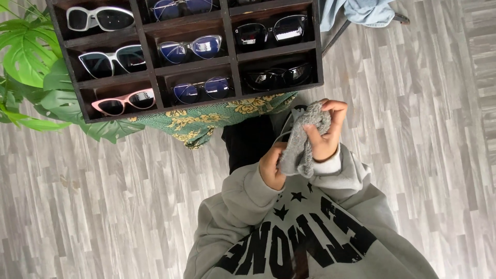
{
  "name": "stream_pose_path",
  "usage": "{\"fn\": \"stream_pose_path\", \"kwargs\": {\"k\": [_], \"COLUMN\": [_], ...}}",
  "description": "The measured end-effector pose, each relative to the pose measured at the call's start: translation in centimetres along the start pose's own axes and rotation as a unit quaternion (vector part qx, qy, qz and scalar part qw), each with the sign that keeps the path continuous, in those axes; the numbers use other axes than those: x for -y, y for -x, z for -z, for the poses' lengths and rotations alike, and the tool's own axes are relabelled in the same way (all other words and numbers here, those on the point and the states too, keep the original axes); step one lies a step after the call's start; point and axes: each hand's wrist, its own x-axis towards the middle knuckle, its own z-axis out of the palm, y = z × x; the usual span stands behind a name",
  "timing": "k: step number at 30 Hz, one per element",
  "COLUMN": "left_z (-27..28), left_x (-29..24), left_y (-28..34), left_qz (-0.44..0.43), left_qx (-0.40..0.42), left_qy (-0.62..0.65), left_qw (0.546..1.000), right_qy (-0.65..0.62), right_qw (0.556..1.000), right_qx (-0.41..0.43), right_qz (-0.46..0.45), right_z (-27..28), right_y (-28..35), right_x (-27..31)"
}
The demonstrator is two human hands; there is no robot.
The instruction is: Cleaning multiple pairs of sunglasses in a display tray using a microfiber cloth.
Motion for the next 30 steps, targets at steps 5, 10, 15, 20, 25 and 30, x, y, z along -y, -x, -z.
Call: {"fn": "stream_pose_path", "kwargs": {"k": [5, 10, 15, 20, 25, 30], "left_z": [1.5, 0.3, 1.1, 0.9, -0.3, 1.2], "left_x": [-0.2, 3.0, 2.2, 0.8, 0.3, 2.1], "left_y": [-1.3, 1.5, 0.6, -0.2, 0.0, 0.9], "left_qz": [0.009, -0.041, -0.030, -0.010, -0.047, 0.014], "left_qx": [-0.006, -0.002, -0.027, -0.001, 0.002, -0.003], "left_qy": [0.072, 0.084, 0.151, 0.091, 0.103, 0.094], "left_qw": [0.997, 0.996, 0.988, 0.996, 0.994, 0.995], "right_qy": [-0.008, -0.017, -0.035, 0.012, 0.054, 0.026], "right_qw": [0.999, 0.999, 0.999, 1.000, 0.996, 0.998], "right_qx": [0.035, 0.013, -0.023, -0.010, -0.059, -0.029], "right_qz": [-0.026, -0.030, 0.012, 0.020, 0.048, 0.050], "right_z": [-2.4, -2.5, -2.9, -3.0, -1.3, -2.0], "right_y": [1.9, 0.9, 1.1, 1.2, -0.8, 3.4], "right_x": [1.2, 1.6, 1.0, 1.8, 2.8, -0.1]}}
